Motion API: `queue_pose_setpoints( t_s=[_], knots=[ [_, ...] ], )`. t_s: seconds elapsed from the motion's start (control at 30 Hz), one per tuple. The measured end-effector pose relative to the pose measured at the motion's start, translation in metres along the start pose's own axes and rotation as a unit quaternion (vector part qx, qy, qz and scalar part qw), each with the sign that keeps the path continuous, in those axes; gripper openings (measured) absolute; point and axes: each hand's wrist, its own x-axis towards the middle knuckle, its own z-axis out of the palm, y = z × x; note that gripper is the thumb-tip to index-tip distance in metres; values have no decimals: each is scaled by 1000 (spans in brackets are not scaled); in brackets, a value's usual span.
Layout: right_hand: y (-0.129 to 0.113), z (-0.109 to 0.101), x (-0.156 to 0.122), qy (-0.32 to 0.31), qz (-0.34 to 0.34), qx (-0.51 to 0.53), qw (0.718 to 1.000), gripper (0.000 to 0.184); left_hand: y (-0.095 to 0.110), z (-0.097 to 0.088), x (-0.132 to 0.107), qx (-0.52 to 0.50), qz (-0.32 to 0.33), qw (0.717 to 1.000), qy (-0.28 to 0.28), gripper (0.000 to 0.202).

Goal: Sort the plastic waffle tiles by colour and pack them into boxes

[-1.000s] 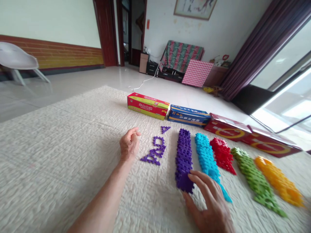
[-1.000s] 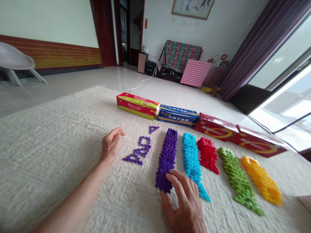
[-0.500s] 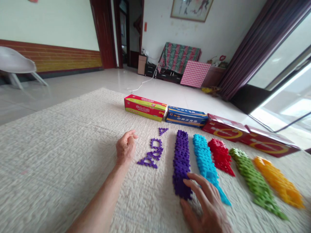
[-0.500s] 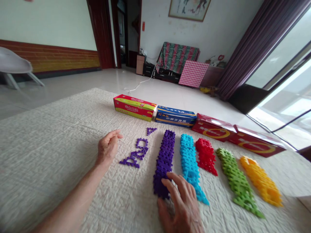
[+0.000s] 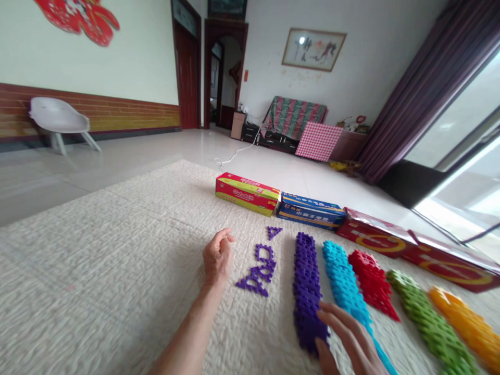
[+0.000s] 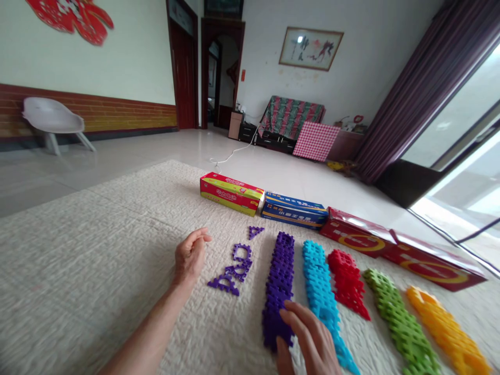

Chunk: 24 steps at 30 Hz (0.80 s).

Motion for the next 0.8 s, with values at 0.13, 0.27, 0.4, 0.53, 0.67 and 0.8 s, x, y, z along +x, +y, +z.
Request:
queue_pose_setpoints(
  t_s=[0.13, 0.27, 0.4, 0.53, 0.67, 0.8],
  knots=[
    [2, 24, 65, -29, 25, 10, 999, 27, 2, 0, 1, 1, -4, 1000, -1, 35],
    [21, 73, 143, -208, 26, -2, 978, 45, 3, 0, 1, 11, -5, 1000, -4, 35],
    [44, 117, 183, -271, 11, 2, 962, 55, 3, 1, 2, 10, -16, 1000, -4, 36],
    [56, 130, 191, -304, 16, 10, 952, 50, 4, 2, 2, 11, -12, 1000, -5, 36],
    [57, 124, 190, -309, 41, 16, 950, 41, 5, 2, 2, 26, -4, 1000, -8, 36],
    [49, 115, 184, -293, 69, 29, 953, 31, 7, 2, 1, 30, -6, 999, -10, 35]
  ],
)
